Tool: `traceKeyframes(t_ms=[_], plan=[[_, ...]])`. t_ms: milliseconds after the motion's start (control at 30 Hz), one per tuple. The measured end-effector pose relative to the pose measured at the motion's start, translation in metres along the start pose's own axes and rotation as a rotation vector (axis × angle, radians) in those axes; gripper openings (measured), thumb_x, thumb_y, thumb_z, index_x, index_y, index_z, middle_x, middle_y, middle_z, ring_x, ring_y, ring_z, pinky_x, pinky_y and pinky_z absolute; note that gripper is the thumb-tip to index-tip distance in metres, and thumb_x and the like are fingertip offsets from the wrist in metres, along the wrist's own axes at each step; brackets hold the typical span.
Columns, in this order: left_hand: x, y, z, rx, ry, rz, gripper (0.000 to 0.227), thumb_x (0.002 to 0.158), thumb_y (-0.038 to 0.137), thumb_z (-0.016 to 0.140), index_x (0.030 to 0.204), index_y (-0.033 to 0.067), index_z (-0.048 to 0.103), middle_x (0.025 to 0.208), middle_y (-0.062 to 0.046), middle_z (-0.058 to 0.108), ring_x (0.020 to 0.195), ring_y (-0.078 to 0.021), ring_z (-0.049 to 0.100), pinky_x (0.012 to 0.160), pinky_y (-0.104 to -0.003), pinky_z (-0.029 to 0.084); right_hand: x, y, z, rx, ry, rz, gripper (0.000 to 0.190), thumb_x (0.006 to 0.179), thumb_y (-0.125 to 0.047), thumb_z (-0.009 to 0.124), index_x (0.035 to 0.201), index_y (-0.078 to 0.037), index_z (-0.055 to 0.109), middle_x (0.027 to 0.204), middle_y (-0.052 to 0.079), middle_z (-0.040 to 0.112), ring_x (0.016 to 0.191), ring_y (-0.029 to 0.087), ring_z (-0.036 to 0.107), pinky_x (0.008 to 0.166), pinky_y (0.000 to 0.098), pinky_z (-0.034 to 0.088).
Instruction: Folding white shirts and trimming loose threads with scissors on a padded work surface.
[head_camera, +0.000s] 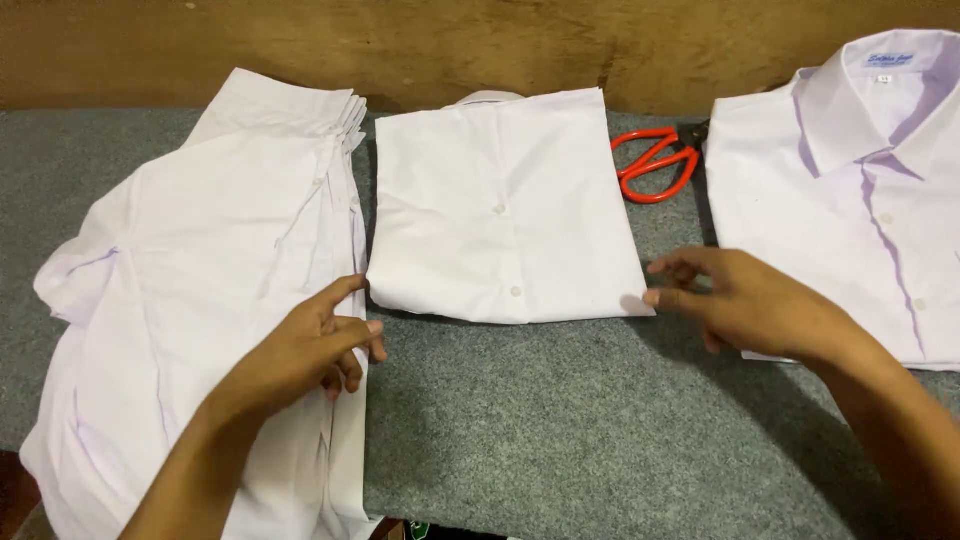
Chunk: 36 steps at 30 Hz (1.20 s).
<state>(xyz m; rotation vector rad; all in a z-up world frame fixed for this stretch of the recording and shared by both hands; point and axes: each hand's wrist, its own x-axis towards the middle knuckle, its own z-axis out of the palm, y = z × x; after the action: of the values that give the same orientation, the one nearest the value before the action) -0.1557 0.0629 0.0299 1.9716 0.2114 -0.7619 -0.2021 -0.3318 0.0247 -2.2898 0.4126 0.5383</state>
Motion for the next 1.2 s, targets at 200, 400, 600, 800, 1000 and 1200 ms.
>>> traceKeyframes(t_ms=[200, 400, 600, 800, 1000, 1200], plan=[[0.002, -0.006, 0.019, -0.007, 0.091, 0.028, 0.084, 0.090, 0.030, 0.064, 0.164, 0.0223, 0.025, 0.104, -0.018, 0.077, 0.054, -0.0244, 0.060, 0.044, -0.034, 0.045, 0.003, 0.025, 0.022, 0.173, -0.014, 0.027, 0.033, 0.085, -0.013, 0.083, 0.117, -0.008, 0.076, 0.099, 0.006, 0.066, 0.058, 0.022, 0.058, 0.050, 0.0328, 0.049], [0.004, -0.011, 0.023, 0.067, 0.179, 0.086, 0.034, 0.102, 0.033, 0.063, 0.083, 0.0068, 0.052, 0.078, -0.012, 0.060, 0.052, -0.0193, 0.058, 0.045, -0.031, 0.050, 0.005, 0.029, 0.035, 0.269, 0.135, -0.012, 0.013, 0.096, -0.021, 0.075, 0.102, -0.010, 0.070, 0.060, 0.015, 0.062, 0.049, 0.020, 0.044, 0.047, 0.0331, 0.034], [0.006, -0.022, 0.029, 0.166, 0.295, 0.137, 0.043, 0.101, 0.030, 0.065, 0.069, 0.0025, 0.059, 0.087, -0.003, 0.059, 0.050, -0.0183, 0.052, 0.050, -0.031, 0.047, 0.017, 0.047, 0.048, 0.569, 0.141, -0.182, 0.009, 0.100, -0.008, 0.064, 0.101, 0.000, 0.058, 0.068, 0.020, 0.063, 0.044, 0.027, 0.055, 0.036, 0.0345, 0.041], [0.016, -0.039, 0.025, -0.060, 0.255, 0.231, 0.019, 0.097, 0.020, 0.068, 0.089, 0.0037, 0.062, 0.090, -0.007, 0.060, 0.061, -0.0175, 0.058, 0.039, -0.030, 0.043, 0.021, 0.047, 0.052, 0.664, 0.126, -0.173, 0.010, 0.102, -0.004, 0.061, 0.104, 0.002, 0.053, 0.073, 0.022, 0.060, 0.048, 0.031, 0.062, 0.037, 0.0389, 0.050], [0.010, -0.036, 0.031, -0.073, 0.202, 0.216, 0.025, 0.105, 0.022, 0.058, 0.085, 0.0101, 0.048, 0.063, -0.010, 0.060, 0.045, -0.0185, 0.053, 0.039, -0.030, 0.035, 0.012, 0.033, 0.050, 0.662, 0.160, -0.069, 0.029, 0.100, 0.000, 0.062, 0.117, -0.005, 0.039, 0.082, 0.024, 0.060, 0.046, 0.033, 0.055, 0.040, 0.0430, 0.049], [0.000, -0.016, 0.039, 0.092, 0.256, 0.059, 0.020, 0.101, 0.027, 0.062, 0.097, 0.0100, 0.054, 0.077, -0.004, 0.065, 0.059, -0.0178, 0.071, 0.053, -0.030, 0.050, 0.014, 0.039, 0.055, 0.640, 0.181, -0.117, 0.033, 0.098, -0.001, 0.063, 0.118, -0.005, 0.037, 0.086, 0.021, 0.062, 0.051, 0.032, 0.060, 0.040, 0.0412, 0.051]])
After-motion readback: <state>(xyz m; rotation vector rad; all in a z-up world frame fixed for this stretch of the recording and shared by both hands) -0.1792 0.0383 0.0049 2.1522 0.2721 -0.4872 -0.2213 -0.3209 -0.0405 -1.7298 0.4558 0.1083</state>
